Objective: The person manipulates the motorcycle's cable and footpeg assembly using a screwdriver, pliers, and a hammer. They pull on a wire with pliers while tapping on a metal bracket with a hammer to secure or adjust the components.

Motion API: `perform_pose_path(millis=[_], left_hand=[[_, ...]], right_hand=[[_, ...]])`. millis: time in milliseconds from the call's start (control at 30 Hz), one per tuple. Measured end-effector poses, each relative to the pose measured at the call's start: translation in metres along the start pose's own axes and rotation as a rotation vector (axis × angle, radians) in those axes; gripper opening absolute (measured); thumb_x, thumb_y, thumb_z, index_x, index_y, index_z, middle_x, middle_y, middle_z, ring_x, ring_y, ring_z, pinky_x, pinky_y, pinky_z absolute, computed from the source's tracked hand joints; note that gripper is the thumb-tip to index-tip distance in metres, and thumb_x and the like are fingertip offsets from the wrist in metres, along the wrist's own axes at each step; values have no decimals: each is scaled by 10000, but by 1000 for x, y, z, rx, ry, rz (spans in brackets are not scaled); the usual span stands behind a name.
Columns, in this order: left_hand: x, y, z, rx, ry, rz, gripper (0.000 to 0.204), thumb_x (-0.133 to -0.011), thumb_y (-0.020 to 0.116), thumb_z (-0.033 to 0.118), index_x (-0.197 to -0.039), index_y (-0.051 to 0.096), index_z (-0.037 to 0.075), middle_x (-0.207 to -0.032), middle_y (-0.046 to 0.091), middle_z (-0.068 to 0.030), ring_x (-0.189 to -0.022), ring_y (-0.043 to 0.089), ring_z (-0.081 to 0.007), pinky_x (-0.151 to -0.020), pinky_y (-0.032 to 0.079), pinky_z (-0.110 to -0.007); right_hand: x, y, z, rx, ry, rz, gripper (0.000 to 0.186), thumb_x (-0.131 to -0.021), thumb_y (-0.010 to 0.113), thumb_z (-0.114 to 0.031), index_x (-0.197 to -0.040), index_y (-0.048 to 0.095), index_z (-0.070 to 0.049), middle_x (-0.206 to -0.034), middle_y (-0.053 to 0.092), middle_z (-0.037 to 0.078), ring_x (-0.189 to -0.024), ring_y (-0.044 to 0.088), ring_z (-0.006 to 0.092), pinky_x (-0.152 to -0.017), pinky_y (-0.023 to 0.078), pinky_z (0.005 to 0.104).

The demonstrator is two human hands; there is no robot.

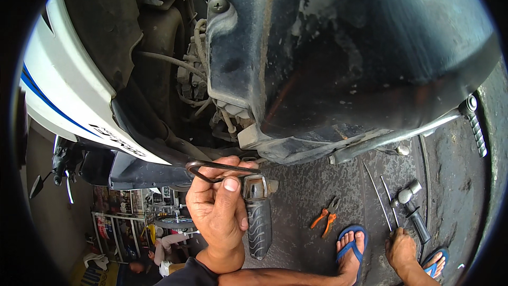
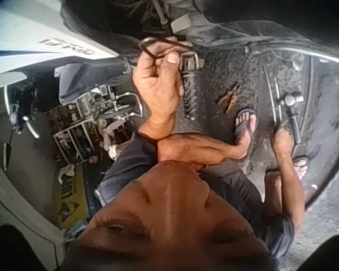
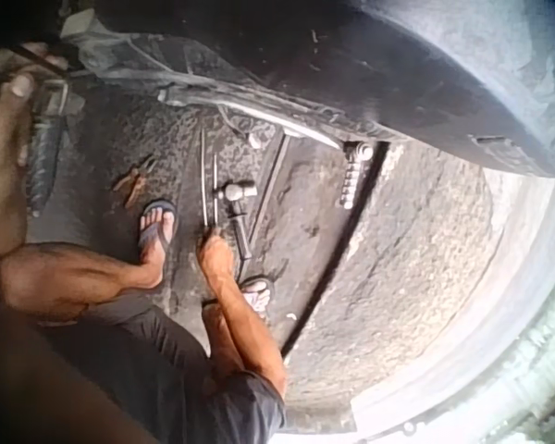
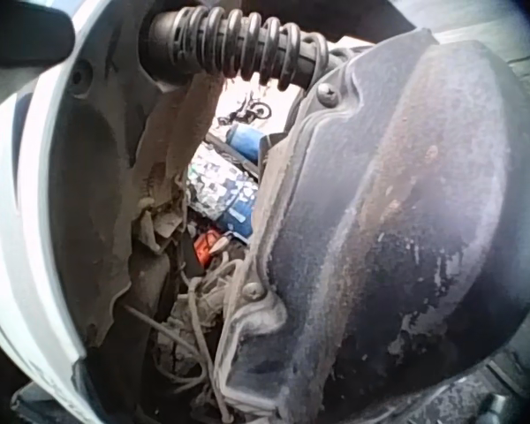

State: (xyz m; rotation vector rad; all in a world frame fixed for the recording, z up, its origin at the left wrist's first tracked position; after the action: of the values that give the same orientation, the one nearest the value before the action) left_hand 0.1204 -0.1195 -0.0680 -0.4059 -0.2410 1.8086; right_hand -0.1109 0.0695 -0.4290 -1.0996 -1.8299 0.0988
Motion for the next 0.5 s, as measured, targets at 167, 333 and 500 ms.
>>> perform_pose_path(millis=[167, 333, 500], left_hand=[[0, 0, 1, 0, 12, 13, 268, -950, 610, 96, -1137, 568, -93, -1027, 710, -255, -366, 393, -19, -346, 289, -160], [1, 0, 1, 3, 11, 11, 264, -949, 608, 91, -1133, 568, -94, -1019, 714, -247, -370, 398, -18, -347, 288, -161], [1, 1, 3, 20, 28, -2, 255, -949, 603, 81, -1132, 567, -93, -1011, 716, -242, -370, 400, -18, -346, 289, -163]], right_hand=[[-2, 2, 3, 2, 15, -9, 310, -843, 693, -190, -1035, 573, 21, -1043, 649, 277, -939, 658, 460, -860, 528, 509], [-3, -3, 3, 9, 25, -7, 321, -832, 701, -202, -1035, 577, 14, -1044, 654, 268, -941, 661, 450, -846, 534, 500], [-4, -8, 0, 112, -4, 1, 343, -869, 667, -254, -1044, 567, 23, -1027, 656, 262, -891, 679, 432, -816, 539, 495]])
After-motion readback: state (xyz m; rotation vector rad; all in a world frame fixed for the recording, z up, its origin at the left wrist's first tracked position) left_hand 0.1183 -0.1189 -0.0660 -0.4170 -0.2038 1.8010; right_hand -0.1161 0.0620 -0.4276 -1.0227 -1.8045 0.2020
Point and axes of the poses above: each hand's wrist, its own x-axis away from the middle knuckle, its own y-axis out of the palm, z = x × y, the point moved 7 cm from there along -x, towards the middle knuckle
